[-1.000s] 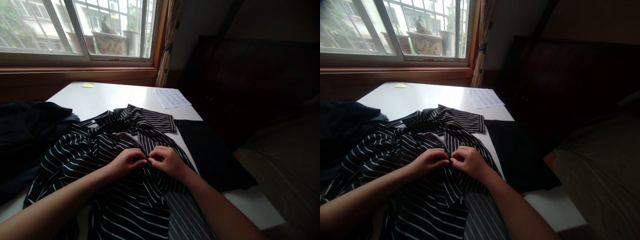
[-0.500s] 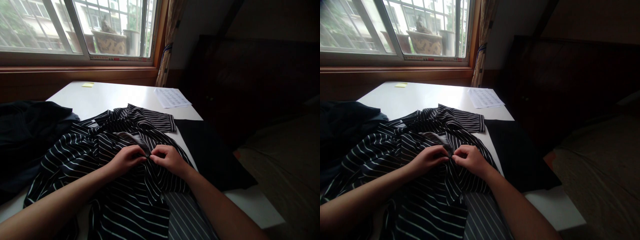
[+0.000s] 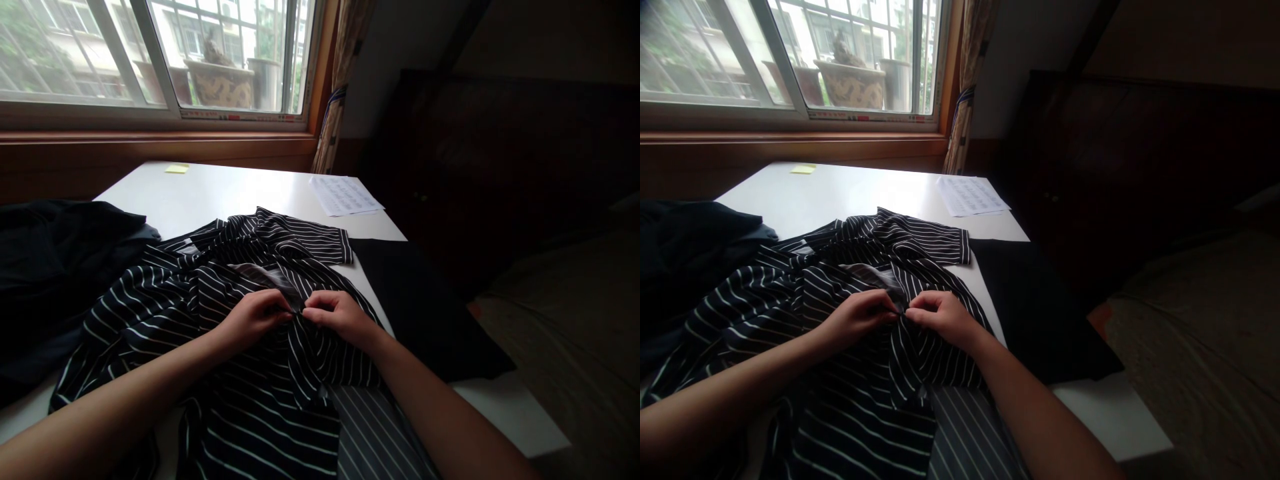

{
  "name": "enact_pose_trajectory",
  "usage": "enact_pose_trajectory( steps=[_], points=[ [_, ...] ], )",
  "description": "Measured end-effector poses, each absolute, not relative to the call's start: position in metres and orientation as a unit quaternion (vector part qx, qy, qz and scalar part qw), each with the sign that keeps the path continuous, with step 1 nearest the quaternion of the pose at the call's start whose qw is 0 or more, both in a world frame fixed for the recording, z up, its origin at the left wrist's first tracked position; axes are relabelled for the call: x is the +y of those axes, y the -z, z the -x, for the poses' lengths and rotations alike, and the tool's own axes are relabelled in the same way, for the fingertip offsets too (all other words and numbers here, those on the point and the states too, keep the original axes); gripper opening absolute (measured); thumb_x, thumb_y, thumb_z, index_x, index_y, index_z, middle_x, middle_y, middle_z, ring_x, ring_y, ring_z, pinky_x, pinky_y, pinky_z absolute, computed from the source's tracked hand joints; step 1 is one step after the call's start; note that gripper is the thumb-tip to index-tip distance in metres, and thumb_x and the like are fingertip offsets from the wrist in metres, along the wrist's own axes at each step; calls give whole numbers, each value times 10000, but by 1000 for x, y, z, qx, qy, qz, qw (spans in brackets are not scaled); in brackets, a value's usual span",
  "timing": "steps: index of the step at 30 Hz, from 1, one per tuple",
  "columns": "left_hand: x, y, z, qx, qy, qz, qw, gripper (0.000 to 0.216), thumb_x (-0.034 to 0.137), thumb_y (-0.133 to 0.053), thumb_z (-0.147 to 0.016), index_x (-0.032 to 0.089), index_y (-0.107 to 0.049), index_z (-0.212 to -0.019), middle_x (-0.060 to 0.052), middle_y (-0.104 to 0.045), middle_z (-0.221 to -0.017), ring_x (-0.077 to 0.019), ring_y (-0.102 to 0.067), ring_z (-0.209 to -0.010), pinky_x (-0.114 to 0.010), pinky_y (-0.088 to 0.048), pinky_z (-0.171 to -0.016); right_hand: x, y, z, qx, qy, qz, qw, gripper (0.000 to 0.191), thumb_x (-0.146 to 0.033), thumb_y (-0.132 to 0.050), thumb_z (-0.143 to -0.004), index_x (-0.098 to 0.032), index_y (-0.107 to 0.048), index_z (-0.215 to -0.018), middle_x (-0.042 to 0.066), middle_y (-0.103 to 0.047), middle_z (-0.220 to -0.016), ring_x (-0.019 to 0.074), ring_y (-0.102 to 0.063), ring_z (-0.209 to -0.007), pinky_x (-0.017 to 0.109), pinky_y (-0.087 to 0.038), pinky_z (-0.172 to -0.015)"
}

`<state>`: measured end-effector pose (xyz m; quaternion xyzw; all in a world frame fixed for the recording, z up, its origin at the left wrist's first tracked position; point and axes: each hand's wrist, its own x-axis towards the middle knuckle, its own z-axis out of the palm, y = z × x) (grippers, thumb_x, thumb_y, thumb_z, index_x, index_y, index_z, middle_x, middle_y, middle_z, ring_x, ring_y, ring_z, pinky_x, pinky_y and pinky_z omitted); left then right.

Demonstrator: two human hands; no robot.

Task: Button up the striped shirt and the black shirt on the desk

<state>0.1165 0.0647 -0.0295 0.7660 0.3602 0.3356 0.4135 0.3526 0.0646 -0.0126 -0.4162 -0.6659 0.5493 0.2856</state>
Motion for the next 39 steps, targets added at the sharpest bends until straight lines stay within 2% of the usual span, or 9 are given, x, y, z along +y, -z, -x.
enact_pose_trajectory(
  steps=[11, 15, 20, 27, 33, 39],
  points=[
    [65, 30, -117, 358, -338, -768, 410, 79, 212, -660, -867, 134, -674, -861, -38, -654, -836, -142, -584, -758, -210, -440, -713, 64, 12, -350, -656, -598, 396, 235, 273, -417, -716, -795, -149, -720, -846, -2, -627, -735, 101, -552, -653, 220, -440, -615],
    [65, 30, -117, 351, -332, -778, 401, 40, 163, -634, -864, 135, -655, -844, -25, -632, -822, -130, -563, -760, -198, -418, -706, 63, 10, -349, -696, -565, 384, 219, 246, -399, -692, -821, -157, -731, -842, 3, -648, -775, 110, -569, -685, 222, -446, -633],
    [63, 32, -116, 341, -327, -784, 403, 72, 186, -613, -882, 134, -647, -845, -25, -611, -798, -126, -550, -741, -193, -418, -685, 60, 10, -347, -745, -504, 381, 214, 221, -379, -672, -842, -172, -746, -858, 18, -693, -828, 147, -618, -766, 252, -473, -709],
    [62, 34, -115, 330, -316, -770, 445, 96, 212, -605, -913, 136, -660, -933, -18, -618, -790, -100, -587, -657, -169, -454, -646, 59, 10, -345, -763, -460, 396, 221, 147, -311, -661, -848, -191, -745, -841, 2, -700, -811, 142, -629, -767, 245, -458, -721],
    [61, 32, -113, 315, -318, -784, 431, 88, 203, -609, -930, 150, -673, -958, -11, -635, -800, -101, -607, -701, -165, -457, -687, 59, 8, -343, -731, -487, 422, 225, 121, -278, -655, -835, -181, -726, -823, -6, -676, -780, 126, -597, -721, 236, -444, -683],
    [61, 28, -113, 309, -343, -787, 410, 97, 208, -591, -945, 159, -672, -969, -24, -651, -875, -124, -602, -807, -194, -449, -762, 61, 12, -344, -734, -463, 436, 237, 120, -273, -649, -826, -173, -697, -780, -8, -646, -746, 125, -575, -720, 233, -424, -660]
  ],
)
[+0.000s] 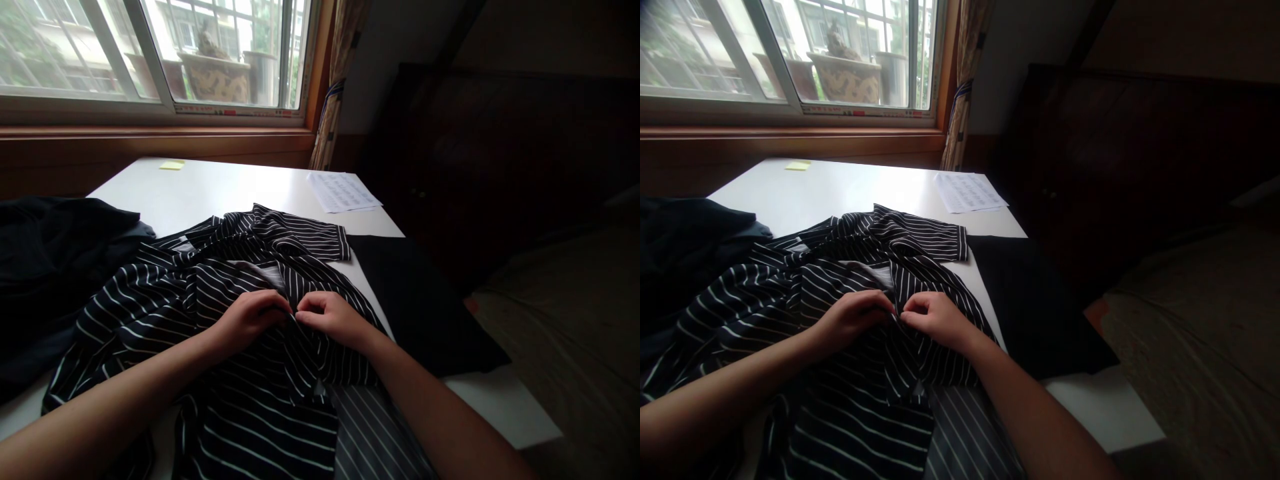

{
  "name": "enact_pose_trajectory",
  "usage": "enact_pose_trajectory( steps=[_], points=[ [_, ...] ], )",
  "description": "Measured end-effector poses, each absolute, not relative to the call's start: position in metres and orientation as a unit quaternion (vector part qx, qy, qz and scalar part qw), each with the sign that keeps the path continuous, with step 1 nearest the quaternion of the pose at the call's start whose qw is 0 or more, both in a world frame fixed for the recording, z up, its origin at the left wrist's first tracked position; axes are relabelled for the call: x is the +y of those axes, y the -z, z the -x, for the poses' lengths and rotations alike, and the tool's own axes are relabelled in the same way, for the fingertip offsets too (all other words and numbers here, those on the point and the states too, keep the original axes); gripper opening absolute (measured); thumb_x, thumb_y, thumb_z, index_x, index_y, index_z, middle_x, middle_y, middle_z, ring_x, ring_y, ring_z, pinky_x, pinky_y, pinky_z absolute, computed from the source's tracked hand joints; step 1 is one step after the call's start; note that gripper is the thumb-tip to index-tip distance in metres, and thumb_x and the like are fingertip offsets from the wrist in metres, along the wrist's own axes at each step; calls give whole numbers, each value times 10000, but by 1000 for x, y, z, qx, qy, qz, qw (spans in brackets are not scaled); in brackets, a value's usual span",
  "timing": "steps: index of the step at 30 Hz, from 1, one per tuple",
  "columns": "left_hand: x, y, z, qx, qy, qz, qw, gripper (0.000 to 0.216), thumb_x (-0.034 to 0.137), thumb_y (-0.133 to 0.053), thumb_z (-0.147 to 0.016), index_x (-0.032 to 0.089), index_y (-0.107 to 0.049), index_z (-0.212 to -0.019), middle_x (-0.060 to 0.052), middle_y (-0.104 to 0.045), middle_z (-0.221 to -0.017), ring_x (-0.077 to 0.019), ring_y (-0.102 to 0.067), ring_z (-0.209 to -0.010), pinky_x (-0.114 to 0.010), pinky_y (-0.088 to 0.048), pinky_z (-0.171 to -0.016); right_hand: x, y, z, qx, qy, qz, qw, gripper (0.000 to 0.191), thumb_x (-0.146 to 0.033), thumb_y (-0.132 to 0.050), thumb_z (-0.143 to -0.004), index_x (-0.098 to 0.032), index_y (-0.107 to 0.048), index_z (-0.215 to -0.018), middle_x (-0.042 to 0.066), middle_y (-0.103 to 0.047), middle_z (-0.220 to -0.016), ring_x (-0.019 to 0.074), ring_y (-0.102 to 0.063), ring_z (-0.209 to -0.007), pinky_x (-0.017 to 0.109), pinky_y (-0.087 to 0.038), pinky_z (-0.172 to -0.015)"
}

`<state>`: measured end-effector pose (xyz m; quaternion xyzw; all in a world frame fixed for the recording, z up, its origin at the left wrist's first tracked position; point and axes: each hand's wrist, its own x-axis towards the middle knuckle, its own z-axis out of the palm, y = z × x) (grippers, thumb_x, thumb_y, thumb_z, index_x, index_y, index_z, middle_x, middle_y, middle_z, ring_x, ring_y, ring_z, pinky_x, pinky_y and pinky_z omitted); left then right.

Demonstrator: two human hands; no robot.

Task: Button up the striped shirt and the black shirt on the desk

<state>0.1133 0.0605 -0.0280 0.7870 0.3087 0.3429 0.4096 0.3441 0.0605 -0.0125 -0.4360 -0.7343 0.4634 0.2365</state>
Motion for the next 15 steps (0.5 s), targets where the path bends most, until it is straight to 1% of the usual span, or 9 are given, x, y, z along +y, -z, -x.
enact_pose_trajectory(
  steps=[3, 5, 7, 11, 15],
  points=[
    [61, 27, -114, 316, -359, -775, 412, 107, 226, -592, -942, 149, -662, -967, -34, -644, -893, -134, -593, -819, -208, -451, -771, 62, 14, -346, -724, -465, 446, 249, 125, -281, -640, -826, -173, -669, -770, -15, -615, -714, 115, -547, -671, 232, -410, -625],
    [61, 26, -113, 322, -367, -763, 424, 130, 255, -598, -943, 145, -657, -979, -43, -642, -906, -144, -592, -830, -220, -457, -778, 64, 14, -348, -706, -464, 459, 274, 129, -292, -636, -825, -177, -643, -765, -22, -589, -703, 110, -525, -643, 233, -402, -607],
    [60, 26, -113, 328, -370, -751, 438, 152, 286, -605, -944, 150, -655, -990, -45, -642, -926, -152, -595, -856, -229, -462, -797, 66, 13, -352, -677, -469, 472, 314, 140, -308, -630, -828, -184, -616, -767, -30, -557, -690, 107, -502, -621, 236, -396, -594],
    [59, 23, -113, 329, -370, -744, 450, 162, 316, -612, -946, 167, -654, -991, -34, -641, -950, -154, -598, -900, -234, -457, -842, 72, 12, -361, -590, -485, 487, 424, 172, -345, -622, -841, -196, -573, -772, -47, -493, -657, 101, -450, -593, 232, -376, -571],
    [59, 20, -114, 331, -363, -745, 452, 169, 329, -598, -954, 171, -651, -988, -26, -638, -955, -149, -595, -905, -234, -448, -849, 73, 13, -367, -513, -506, 473, 507, 199, -388, -615, -862, -208, -562, -797, -48, -479, -660, 101, -430, -591, 221, -362, -557]
  ],
)
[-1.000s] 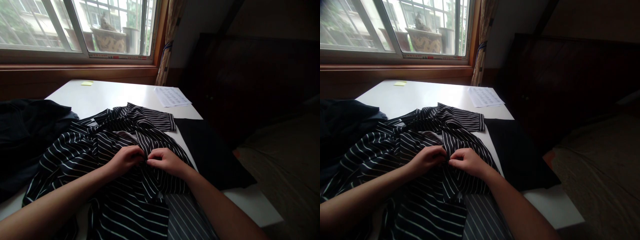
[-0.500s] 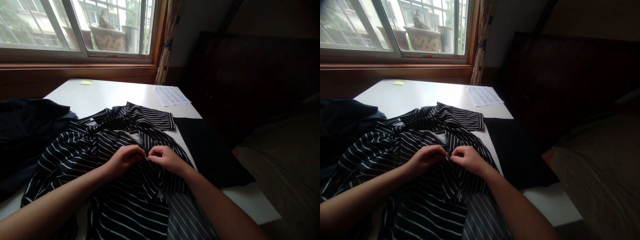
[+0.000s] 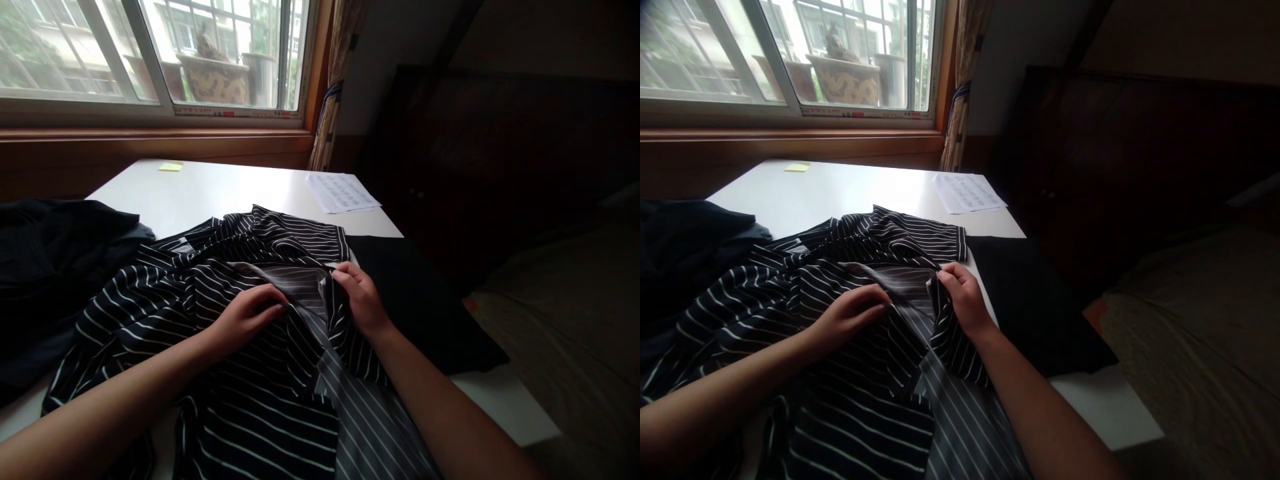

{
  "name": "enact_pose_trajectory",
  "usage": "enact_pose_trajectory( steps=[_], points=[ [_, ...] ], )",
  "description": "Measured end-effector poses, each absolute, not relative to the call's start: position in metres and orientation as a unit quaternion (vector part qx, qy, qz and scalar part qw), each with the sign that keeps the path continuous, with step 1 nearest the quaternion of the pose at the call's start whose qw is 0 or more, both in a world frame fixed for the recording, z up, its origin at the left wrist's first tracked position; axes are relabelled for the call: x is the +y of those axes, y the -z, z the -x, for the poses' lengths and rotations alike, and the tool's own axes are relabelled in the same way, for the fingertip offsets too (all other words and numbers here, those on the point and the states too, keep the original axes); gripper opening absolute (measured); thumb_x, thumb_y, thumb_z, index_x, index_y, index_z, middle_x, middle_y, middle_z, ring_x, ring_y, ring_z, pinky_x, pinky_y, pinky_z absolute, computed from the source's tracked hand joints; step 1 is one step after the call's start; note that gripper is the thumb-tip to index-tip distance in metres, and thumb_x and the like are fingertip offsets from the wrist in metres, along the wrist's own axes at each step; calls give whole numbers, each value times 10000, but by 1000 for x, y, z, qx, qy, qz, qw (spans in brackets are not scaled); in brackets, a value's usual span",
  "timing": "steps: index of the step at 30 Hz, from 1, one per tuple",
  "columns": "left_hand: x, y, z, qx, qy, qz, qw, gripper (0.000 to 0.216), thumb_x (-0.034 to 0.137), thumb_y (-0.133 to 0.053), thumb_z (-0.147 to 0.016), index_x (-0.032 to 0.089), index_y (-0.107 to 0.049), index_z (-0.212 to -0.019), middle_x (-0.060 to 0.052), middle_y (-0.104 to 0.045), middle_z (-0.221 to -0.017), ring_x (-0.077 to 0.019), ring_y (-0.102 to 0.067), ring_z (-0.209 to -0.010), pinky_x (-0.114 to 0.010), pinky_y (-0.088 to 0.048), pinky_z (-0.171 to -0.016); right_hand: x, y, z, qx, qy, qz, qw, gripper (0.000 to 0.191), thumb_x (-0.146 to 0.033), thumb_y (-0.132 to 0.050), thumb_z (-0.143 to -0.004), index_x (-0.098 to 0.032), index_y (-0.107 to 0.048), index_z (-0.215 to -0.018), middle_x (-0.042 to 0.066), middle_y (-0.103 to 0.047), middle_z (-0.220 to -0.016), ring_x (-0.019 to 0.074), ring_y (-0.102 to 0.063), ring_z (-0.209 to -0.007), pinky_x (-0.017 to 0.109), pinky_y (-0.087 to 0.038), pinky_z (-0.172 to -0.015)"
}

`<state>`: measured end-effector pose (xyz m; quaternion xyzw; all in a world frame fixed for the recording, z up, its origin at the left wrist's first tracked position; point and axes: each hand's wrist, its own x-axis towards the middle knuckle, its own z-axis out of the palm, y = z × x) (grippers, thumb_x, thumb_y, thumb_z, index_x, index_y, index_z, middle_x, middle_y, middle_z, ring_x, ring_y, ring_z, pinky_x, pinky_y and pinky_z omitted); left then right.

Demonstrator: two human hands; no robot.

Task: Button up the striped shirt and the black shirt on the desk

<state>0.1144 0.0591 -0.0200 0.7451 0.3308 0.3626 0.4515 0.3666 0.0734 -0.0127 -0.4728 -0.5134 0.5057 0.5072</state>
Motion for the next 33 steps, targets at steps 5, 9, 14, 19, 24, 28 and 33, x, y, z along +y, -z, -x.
enact_pose_trajectory(
  steps=[5, 9, 14, 19, 24, 28, 33],
  points=[
    [60, 19, -114, 334, -355, -750, 447, 199, 351, -578, -965, 164, -648, -970, -24, -629, -923, -146, -582, -879, -230, -437, -821, 71, 11, -364, -454, -530, 440, 565, 194, -401, -617, -864, -220, -556, -831, -51, -498, -672, 104, -443, -585, 217, -380, -563],
    [60, 19, -114, 325, -353, -754, 449, 211, 351, -577, -969, 155, -645, -924, -19, -618, -880, -136, -573, -838, -224, -433, -795, 70, 10, -361, -446, -555, 413, 567, 182, -383, -618, -872, -212, -568, -838, -42, -526, -693, 103, -462, -605, 210, -386, -571],
    [61, 17, -115, 298, -351, -769, 443, 176, 307, -573, -975, 161, -669, -958, -27, -622, -912, -137, -584, -874, -226, -437, -823, 70, 11, -360, -438, -573, 400, 566, 188, -377, -630, -875, -205, -565, -837, -34, -531, -722, 102, -479, -634, 207, -396, -578],
    [62, 19, -115, 278, -350, -784, 430, 143, 278, -594, -962, 175, -681, -1011, -38, -623, -960, -143, -589, -914, -234, -444, -849, 71, 13, -361, -453, -569, 402, 556, 198, -378, -628, -888, -207, -553, -825, -41, -508, -713, 97, -470, -625, 214, -406, -594],
    [63, 25, -113, 270, -352, -789, 424, 128, 233, -593, -944, 171, -674, -1021, -51, -613, -969, -157, -582, -929, -257, -445, -858, 69, 11, -361, -523, -567, 408, 488, 195, -384, -617, -902, -206, -568, -838, -39, -508, -717, 99, -470, -637, 222, -392, -603],
    [64, 27, -113, 281, -357, -789, 414, 103, 193, -593, -927, 167, -660, -1000, -45, -604, -942, -154, -574, -906, -258, -440, -835, 63, 6, -357, -672, -526, 391, 346, 237, -423, -600, -907, -190, -606, -867, -11, -558, -781, 123, -505, -719, 251, -409, -673],
    [66, 29, -114, 291, -366, -785, 406, 81, 179, -604, -914, 166, -648, -982, -42, -601, -939, -154, -568, -905, -259, -440, -829, 55, 4, -348, -802, -396, 392, 213, 376, -525, -705, -796, -188, -540, -774, -30, -525, -740, 112, -464, -672, 242, -346, -603]
  ],
)
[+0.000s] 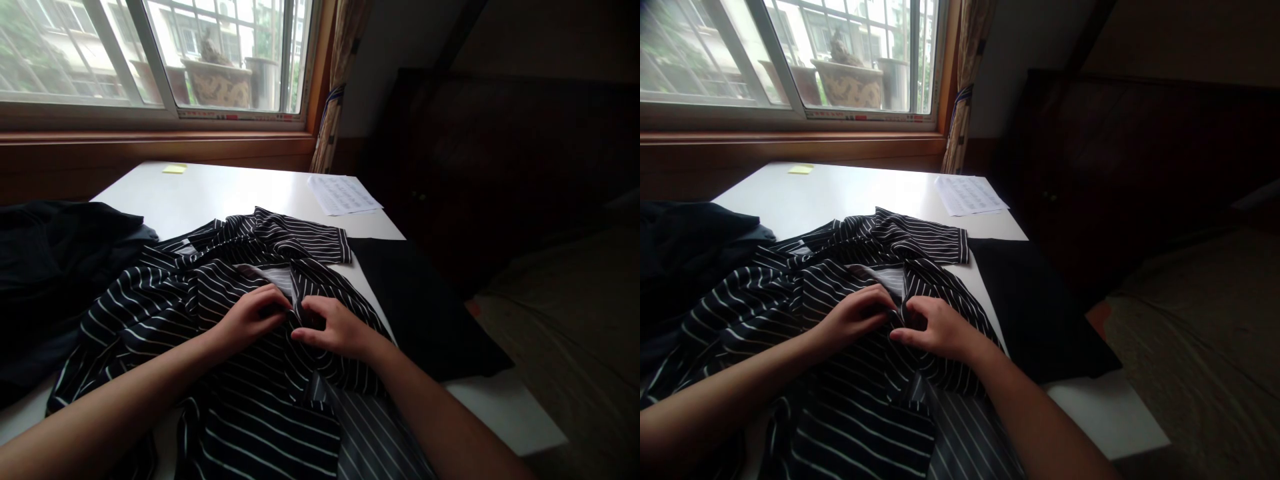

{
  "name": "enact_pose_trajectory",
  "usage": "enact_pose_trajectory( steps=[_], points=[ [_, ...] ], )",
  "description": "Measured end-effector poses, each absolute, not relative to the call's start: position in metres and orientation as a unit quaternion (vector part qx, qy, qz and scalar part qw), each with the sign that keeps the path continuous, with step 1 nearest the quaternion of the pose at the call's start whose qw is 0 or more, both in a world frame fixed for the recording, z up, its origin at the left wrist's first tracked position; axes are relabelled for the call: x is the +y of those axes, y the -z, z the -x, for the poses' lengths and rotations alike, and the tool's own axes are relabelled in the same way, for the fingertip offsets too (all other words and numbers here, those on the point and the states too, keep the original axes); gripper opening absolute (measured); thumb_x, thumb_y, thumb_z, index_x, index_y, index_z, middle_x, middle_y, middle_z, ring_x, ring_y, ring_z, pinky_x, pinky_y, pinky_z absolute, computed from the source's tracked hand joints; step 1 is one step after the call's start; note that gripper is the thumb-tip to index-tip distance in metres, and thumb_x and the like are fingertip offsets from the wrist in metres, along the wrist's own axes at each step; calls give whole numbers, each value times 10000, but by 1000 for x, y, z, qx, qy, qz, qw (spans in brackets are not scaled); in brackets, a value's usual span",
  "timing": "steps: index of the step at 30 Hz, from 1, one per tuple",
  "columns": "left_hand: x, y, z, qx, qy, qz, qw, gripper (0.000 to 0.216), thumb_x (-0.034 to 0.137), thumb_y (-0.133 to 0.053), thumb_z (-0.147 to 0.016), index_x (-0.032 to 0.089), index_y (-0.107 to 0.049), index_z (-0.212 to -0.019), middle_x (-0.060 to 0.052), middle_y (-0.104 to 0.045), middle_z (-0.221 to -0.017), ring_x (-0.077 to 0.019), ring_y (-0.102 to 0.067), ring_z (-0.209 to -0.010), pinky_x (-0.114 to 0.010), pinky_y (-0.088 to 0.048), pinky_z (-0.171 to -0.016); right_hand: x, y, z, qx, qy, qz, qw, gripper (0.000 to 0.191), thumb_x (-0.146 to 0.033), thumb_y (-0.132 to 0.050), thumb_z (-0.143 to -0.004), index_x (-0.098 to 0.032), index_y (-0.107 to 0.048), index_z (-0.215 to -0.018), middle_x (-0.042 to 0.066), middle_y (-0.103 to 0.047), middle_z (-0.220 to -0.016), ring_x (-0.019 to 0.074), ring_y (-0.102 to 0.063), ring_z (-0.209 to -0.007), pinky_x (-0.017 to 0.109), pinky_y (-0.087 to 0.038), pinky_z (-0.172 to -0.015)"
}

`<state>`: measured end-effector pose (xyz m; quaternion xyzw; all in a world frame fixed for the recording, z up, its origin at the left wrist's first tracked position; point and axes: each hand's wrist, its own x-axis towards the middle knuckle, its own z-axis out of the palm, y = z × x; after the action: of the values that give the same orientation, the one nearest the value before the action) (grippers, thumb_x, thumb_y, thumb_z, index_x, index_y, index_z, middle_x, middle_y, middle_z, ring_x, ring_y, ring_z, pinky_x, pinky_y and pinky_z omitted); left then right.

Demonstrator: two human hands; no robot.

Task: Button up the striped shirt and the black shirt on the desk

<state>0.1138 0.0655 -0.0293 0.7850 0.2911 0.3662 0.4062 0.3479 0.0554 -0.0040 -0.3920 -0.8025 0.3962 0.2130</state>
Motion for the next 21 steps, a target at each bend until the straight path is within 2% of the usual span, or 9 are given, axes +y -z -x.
enact_pose_trajectory(
  steps=[3, 7, 9, 16, 21],
  points=[
    [65, 31, -114, 290, -366, -788, 401, 82, 190, -603, -914, 159, -642, -979, -50, -599, -935, -158, -567, -893, -262, -444, -814, 54, 8, -345, -839, -345, 380, 181, 379, -496, -731, -773, -188, -513, -730, -32, -529, -730, 113, -466, -667, 246, -337, -609],
    [65, 30, -115, 279, -362, -795, 398, 89, 214, -594, -923, 153, -642, -966, -58, -593, -921, -160, -565, -874, -264, -447, -800, 54, 12, -344, -856, -333, 345, 194, 214, -244, -670, -799, -191, -489, -699, -37, -523, -705, 111, -479, -661, 244, -350, -626],
    [65, 28, -116, 284, -365, -796, 391, 91, 224, -593, -928, 152, -642, -953, -58, -593, -910, -159, -564, -867, -262, -446, -796, 54, 10, -345, -856, -343, 331, 202, 187, -192, -637, -792, -195, -478, -694, -37, -515, -703, 114, -481, -662, 244, -356, -629],
    [65, 27, -117, 308, -368, -790, 381, 87, 216, -585, -932, 149, -640, -933, -50, -586, -891, -143, -557, -828, -235, -440, -751, 55, 0, -352, -837, -398, 298, 226, 160, -184, -586, -781, -202, -462, -681, -34, -487, -708, 129, -477, -683, 259, -378, -659],
    [71, 28, -111, 359, -371, -783, 347, 73, 202, -587, -917, 160, -640, -945, -43, -590, -919, -146, -558, -849, -242, -450, -776, 56, -4, -358, -816, -453, 282, 222, 146, -230, -563, -791, -196, -475, -680, -21, -510, -738, 136, -475, -704, 269, -388, -686]
  ],
)
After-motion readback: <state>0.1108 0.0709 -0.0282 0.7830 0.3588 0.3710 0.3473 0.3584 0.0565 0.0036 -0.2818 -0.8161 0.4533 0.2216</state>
